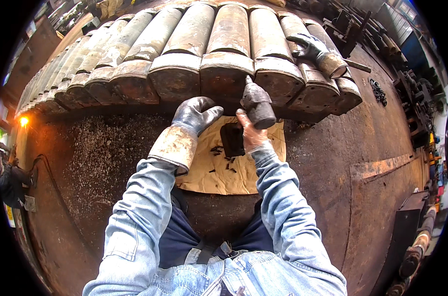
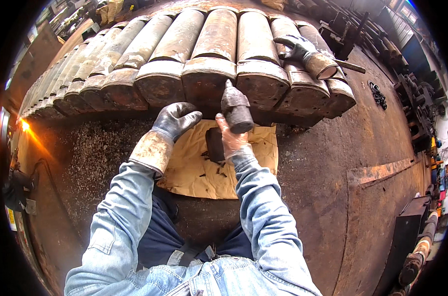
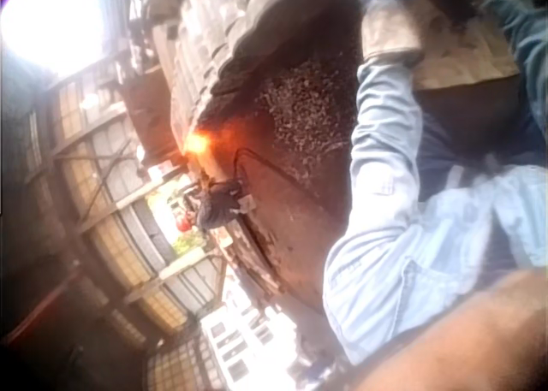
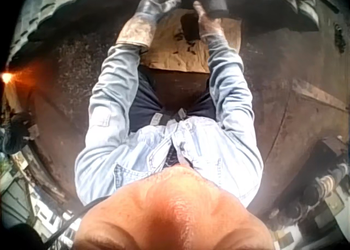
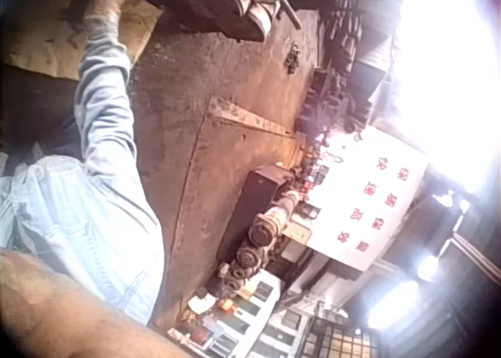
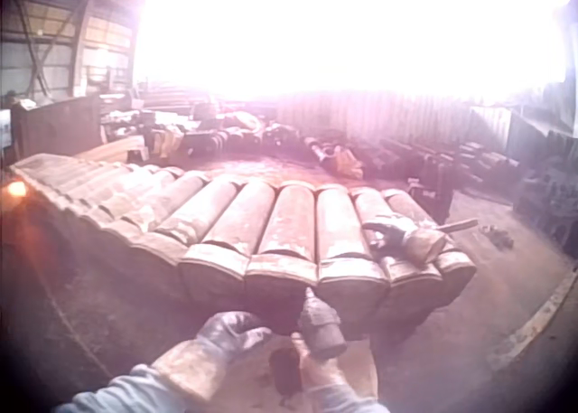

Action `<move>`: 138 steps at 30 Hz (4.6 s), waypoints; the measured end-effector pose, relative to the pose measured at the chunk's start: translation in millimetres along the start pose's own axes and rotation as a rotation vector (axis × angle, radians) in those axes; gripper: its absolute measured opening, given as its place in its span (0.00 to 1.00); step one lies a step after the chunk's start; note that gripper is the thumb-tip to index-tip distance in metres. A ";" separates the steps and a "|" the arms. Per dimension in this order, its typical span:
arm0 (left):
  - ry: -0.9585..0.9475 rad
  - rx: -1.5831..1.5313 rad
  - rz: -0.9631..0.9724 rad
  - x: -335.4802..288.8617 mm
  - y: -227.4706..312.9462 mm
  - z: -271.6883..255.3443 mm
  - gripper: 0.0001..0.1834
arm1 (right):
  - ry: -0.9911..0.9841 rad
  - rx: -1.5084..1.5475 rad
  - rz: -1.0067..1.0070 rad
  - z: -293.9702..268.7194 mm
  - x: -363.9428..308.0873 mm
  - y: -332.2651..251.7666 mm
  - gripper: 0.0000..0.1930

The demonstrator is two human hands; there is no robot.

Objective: The person uses a cordless impact wrench to tighten bolts on a row of large metal components resting on the floor. They guide the tool onto each bolt head with their gloved hands and apply torque to them one at a time.

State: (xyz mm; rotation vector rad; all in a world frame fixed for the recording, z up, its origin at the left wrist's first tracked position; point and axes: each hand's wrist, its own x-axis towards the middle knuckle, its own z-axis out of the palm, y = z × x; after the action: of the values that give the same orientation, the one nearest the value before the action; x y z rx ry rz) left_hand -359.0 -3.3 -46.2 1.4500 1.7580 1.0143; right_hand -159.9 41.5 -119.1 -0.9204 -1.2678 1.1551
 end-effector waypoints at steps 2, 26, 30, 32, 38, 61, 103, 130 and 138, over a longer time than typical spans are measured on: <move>0.047 -0.099 -0.015 -6.7 -11.3 -13.4 0.22 | 0.030 -0.276 -0.259 22.1 -6.3 0.7 0.22; -0.022 -0.394 -0.211 -24.2 10.9 -19.3 0.15 | -0.090 -0.513 -0.108 -20.5 13.4 -3.8 0.16; 0.001 -0.433 -0.226 -10.2 2.2 -15.5 0.15 | -0.122 -0.425 -0.157 -14.6 4.1 -17.0 0.14; -0.010 -0.490 -0.184 -3.3 3.3 -8.4 0.15 | -0.089 -0.161 -0.015 -18.3 1.8 -13.8 0.16; -0.042 -0.585 -0.266 6.6 5.3 0.2 0.15 | -0.103 -0.350 -0.131 -31.9 3.5 0.7 0.23; -0.359 -1.207 -0.411 -7.1 55.1 22.5 0.23 | -0.426 -0.285 0.448 -45.7 -66.1 -94.0 0.13; 0.015 0.007 -0.081 15.6 -6.5 43.5 0.17 | -0.079 -0.054 0.494 -45.1 -28.0 -11.2 0.08; 0.047 -0.304 -0.118 -0.9 -3.1 1.9 0.10 | -0.066 -0.276 -0.023 -11.3 -25.8 82.9 0.18; 0.036 -0.345 -0.111 -14.6 -1.9 -2.4 0.10 | 0.082 0.840 0.427 -21.1 -10.2 95.1 0.18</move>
State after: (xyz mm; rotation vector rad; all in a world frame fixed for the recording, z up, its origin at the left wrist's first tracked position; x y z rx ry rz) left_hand -359.2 -18.2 -46.6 1.1145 1.5745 1.2204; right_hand -150.9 53.6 -215.9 -0.5853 -0.4171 1.7647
